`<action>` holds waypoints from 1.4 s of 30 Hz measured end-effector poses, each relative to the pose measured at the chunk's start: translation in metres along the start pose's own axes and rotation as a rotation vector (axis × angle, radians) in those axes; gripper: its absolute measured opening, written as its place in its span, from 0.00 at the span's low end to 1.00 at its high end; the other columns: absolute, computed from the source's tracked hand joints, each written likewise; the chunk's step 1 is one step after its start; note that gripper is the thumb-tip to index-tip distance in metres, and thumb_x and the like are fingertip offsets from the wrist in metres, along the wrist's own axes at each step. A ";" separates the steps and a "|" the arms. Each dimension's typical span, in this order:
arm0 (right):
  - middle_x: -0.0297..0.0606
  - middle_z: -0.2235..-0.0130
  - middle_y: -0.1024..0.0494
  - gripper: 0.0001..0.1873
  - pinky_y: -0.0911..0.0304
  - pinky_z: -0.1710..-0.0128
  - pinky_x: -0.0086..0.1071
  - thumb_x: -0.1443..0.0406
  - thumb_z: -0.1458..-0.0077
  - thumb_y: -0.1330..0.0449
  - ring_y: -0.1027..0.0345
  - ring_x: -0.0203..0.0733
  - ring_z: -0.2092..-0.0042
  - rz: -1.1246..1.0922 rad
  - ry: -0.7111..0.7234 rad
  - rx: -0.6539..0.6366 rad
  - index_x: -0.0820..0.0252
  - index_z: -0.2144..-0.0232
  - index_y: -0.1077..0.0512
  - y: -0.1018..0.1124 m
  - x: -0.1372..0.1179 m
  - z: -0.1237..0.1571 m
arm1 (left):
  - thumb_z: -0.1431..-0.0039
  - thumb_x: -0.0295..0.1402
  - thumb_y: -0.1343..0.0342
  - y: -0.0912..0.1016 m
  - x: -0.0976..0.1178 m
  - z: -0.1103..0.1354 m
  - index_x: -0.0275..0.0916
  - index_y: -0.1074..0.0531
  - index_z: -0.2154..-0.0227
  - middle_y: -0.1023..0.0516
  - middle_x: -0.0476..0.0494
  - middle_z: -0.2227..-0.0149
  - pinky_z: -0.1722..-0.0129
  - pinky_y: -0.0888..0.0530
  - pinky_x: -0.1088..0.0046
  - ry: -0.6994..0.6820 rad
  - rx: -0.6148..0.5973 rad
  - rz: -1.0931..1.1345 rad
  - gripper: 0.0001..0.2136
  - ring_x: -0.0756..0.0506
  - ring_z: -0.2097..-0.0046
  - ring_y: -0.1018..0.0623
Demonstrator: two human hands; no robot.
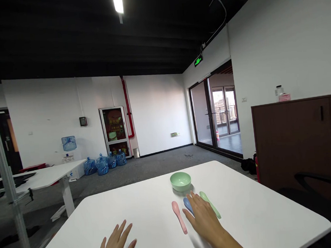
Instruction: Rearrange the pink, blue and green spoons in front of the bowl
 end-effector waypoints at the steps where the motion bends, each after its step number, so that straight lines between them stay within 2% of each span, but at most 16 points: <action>1: 0.47 0.28 0.42 0.36 0.48 0.31 0.52 0.47 0.33 0.55 0.52 0.58 0.27 0.003 -0.002 -0.004 0.58 0.31 0.38 0.000 0.000 0.000 | 0.33 0.42 0.57 0.000 0.000 0.000 0.52 0.34 0.36 0.34 0.44 0.31 0.35 0.33 0.41 -0.004 0.006 0.004 0.24 0.34 0.30 0.36; 13: 0.47 0.28 0.41 0.36 0.47 0.31 0.52 0.48 0.32 0.55 0.50 0.59 0.27 0.002 -0.003 -0.001 0.60 0.31 0.37 0.001 -0.002 0.000 | 0.32 0.43 0.58 -0.002 -0.001 -0.001 0.52 0.35 0.35 0.34 0.44 0.30 0.35 0.33 0.41 -0.012 0.003 -0.022 0.24 0.34 0.30 0.36; 18: 0.49 0.30 0.37 0.34 0.45 0.33 0.50 0.50 0.33 0.53 0.46 0.59 0.29 -0.007 0.003 0.047 0.61 0.33 0.36 0.004 -0.003 -0.007 | 0.31 0.43 0.61 -0.004 -0.003 0.001 0.51 0.37 0.34 0.36 0.45 0.30 0.34 0.33 0.41 -0.019 -0.007 -0.032 0.25 0.34 0.29 0.37; 21: 0.51 0.36 0.28 0.29 0.41 0.38 0.46 0.54 0.32 0.54 0.37 0.57 0.35 -0.013 0.033 0.107 0.62 0.37 0.31 0.008 -0.009 -0.015 | 0.31 0.43 0.60 -0.007 -0.003 0.002 0.51 0.36 0.35 0.36 0.45 0.30 0.35 0.33 0.41 -0.024 0.000 -0.035 0.25 0.34 0.29 0.37; 24: 0.50 0.49 0.20 0.23 0.38 0.47 0.42 0.58 0.32 0.55 0.28 0.54 0.47 0.004 0.035 0.147 0.62 0.49 0.25 0.009 -0.018 -0.022 | 0.31 0.43 0.59 -0.008 -0.003 0.001 0.52 0.36 0.35 0.35 0.45 0.30 0.35 0.33 0.42 -0.024 0.009 -0.037 0.24 0.35 0.29 0.37; 26: 0.48 0.54 0.20 0.21 0.38 0.53 0.39 0.59 0.32 0.55 0.27 0.52 0.52 0.025 0.018 0.138 0.62 0.56 0.24 0.004 -0.025 -0.027 | 0.31 0.43 0.59 -0.009 -0.004 0.001 0.52 0.36 0.35 0.35 0.45 0.30 0.35 0.32 0.42 -0.022 0.007 -0.040 0.24 0.35 0.29 0.36; 29: 0.48 0.58 0.20 0.19 0.39 0.60 0.35 0.59 0.32 0.53 0.25 0.50 0.56 0.054 -0.020 0.069 0.62 0.61 0.24 -0.012 -0.031 -0.033 | 0.31 0.43 0.60 -0.010 -0.005 0.001 0.51 0.36 0.35 0.36 0.45 0.30 0.35 0.32 0.42 -0.024 -0.002 -0.048 0.24 0.35 0.29 0.37; 34: 0.47 0.70 0.19 0.27 0.39 0.64 0.33 0.57 0.29 0.57 0.24 0.46 0.65 0.091 -0.076 -0.091 0.62 0.68 0.23 -0.048 -0.032 -0.040 | 0.31 0.44 0.60 -0.011 -0.009 0.001 0.53 0.37 0.34 0.36 0.46 0.30 0.35 0.32 0.42 -0.027 0.013 -0.060 0.24 0.35 0.29 0.36; 38: 0.51 0.64 0.17 0.24 0.39 0.65 0.35 0.63 0.31 0.55 0.22 0.50 0.62 0.174 -0.101 -0.122 0.63 0.65 0.20 -0.065 -0.028 -0.042 | 0.31 0.43 0.59 -0.014 -0.013 0.002 0.53 0.36 0.35 0.35 0.46 0.30 0.35 0.32 0.42 -0.019 0.013 -0.063 0.24 0.35 0.30 0.36; 42: 0.53 0.56 0.17 0.19 0.41 0.65 0.35 0.72 0.39 0.51 0.21 0.52 0.57 0.176 -0.129 -0.173 0.65 0.59 0.19 -0.070 -0.027 -0.041 | 0.31 0.43 0.59 -0.014 -0.013 0.003 0.53 0.36 0.34 0.35 0.46 0.30 0.35 0.32 0.41 -0.016 0.011 -0.054 0.24 0.35 0.29 0.36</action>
Point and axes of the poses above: each hand's wrist, its own z-axis away from the middle knuckle, its own y-axis out of the back of the hand, x = y × z, the point moved 5 cm from there along -z, towards the middle knuckle
